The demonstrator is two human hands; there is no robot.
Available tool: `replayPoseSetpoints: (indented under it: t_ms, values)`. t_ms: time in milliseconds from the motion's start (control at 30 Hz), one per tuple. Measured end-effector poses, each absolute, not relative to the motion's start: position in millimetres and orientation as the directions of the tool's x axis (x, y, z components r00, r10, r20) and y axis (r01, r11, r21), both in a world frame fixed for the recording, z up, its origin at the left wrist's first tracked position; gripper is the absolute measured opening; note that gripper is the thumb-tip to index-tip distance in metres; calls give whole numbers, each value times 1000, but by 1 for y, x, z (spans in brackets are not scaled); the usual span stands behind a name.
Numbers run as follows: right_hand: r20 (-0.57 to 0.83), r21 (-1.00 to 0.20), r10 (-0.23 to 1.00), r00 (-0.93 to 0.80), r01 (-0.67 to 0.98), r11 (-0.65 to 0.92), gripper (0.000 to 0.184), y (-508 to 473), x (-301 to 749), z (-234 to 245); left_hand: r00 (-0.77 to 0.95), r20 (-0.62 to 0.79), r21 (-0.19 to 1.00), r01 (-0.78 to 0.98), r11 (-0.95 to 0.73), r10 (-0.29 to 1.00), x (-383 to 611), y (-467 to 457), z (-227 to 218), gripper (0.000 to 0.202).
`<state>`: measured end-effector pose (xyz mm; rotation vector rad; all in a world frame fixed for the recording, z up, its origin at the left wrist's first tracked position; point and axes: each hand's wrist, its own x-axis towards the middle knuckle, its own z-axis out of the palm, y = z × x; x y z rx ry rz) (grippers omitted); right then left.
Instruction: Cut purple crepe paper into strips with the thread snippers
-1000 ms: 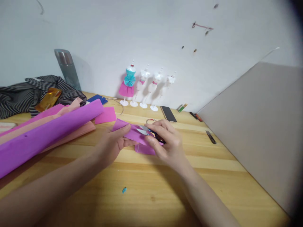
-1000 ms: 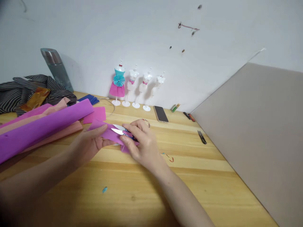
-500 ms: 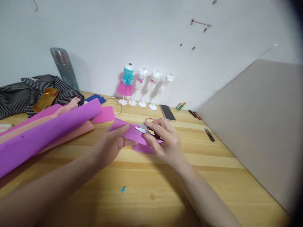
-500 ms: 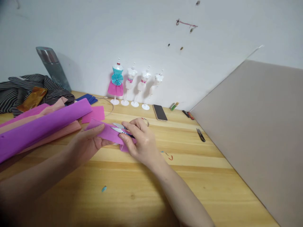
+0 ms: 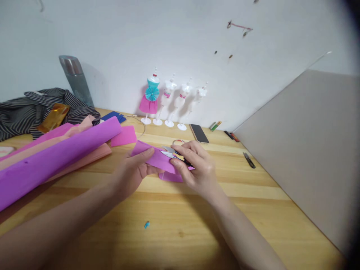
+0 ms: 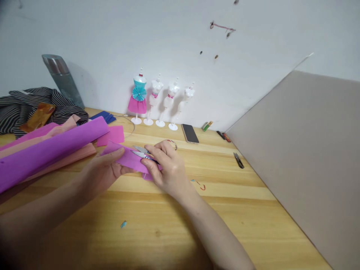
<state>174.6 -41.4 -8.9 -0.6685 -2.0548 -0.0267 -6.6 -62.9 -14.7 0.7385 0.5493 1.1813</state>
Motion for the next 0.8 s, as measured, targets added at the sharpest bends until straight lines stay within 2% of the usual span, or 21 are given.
replayPoseSetpoints:
  t_ms: [533,800]
  values:
    - [793,-247,453,-408,465,850,26,-42,175,-11,307,10,751,-630,196,952,-7,-63,-16,23]
    - [786,-252,463,-410,472,845,22,-42,176,-11,295,-38,752,-621,222,955,-6,-63,-14,21]
